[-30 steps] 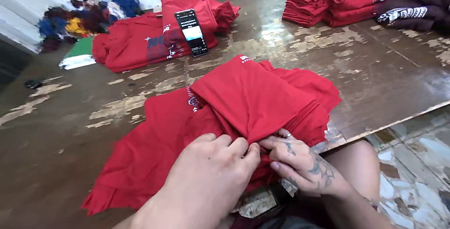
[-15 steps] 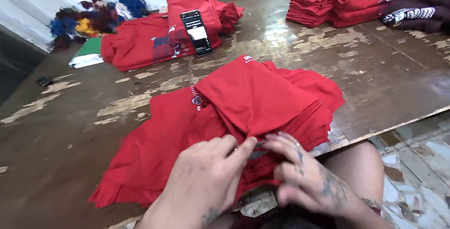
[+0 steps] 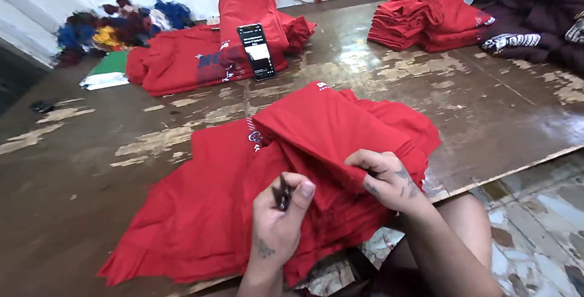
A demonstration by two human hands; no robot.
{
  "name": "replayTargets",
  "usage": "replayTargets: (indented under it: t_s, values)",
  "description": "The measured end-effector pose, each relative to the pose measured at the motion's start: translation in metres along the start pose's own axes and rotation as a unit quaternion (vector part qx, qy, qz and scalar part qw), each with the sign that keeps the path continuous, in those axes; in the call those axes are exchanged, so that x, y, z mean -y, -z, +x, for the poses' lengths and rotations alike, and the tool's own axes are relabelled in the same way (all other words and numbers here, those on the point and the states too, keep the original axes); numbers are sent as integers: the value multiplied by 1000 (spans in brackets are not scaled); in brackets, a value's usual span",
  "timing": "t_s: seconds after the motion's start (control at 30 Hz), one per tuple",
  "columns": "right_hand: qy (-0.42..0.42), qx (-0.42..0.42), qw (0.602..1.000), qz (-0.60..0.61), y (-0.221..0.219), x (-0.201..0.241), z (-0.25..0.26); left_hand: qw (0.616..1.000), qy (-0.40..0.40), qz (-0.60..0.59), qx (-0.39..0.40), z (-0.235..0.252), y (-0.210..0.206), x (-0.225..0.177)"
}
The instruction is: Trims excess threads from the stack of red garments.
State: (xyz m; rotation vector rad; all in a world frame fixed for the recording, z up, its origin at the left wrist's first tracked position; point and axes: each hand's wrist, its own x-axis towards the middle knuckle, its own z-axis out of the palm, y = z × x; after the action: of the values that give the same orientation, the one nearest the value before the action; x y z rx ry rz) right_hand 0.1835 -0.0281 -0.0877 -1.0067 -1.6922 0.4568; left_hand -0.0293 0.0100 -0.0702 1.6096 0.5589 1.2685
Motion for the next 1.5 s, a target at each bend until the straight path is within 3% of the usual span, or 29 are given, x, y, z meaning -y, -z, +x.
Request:
replayTargets:
  t_s: [0.1,0.2,0.33,0.47,0.6,0.67,0.73,0.83,0.9,0.97,1.0,1.07,1.23,1.33,1.5]
  values:
    - [-6,1,1000,7,1,0,0,974,28,216,56,3,-6,-4]
    - [-8,6,1000,12,0,3,1,946,-15,308,103,1,-19,-2]
    - [7,13,1000,9,-1,5,1,954,-92,253,133,-8,-7,-13]
    - [6,30,999,-29,-5,12,3,947,-132,158,245,-32,12,-24]
    - [-2,48,979,-200,-2,30,11,913,-140,93,371,-35,25,-44]
    - [19,-39,945,-325,24,19,8,910,-120,68,390,-40,31,-39]
    - [37,-126,904,-407,60,15,8,934,-93,65,338,-45,39,-25]
    - [69,-135,888,-434,58,43,7,991,-5,43,129,-38,45,-5]
    - [101,-14,921,-375,12,53,-9,998,53,-43,14,-30,45,16]
    - [146,175,936,-267,-32,53,-37,991,89,-91,-39,-30,46,28]
    - [163,232,936,-208,-42,51,-54,991,90,-91,-43,-30,47,30]
    - [169,271,940,-117,-33,54,-64,993,84,-74,-32,-32,49,32]
    - [181,100,965,-160,-6,56,-27,996,60,-62,-15,-32,49,33]
    - [134,95,967,-195,-22,33,-7,995,67,-69,-20,-32,50,32]
    - [110,93,980,-137,-29,12,-7,993,65,-87,-40,-37,51,34]
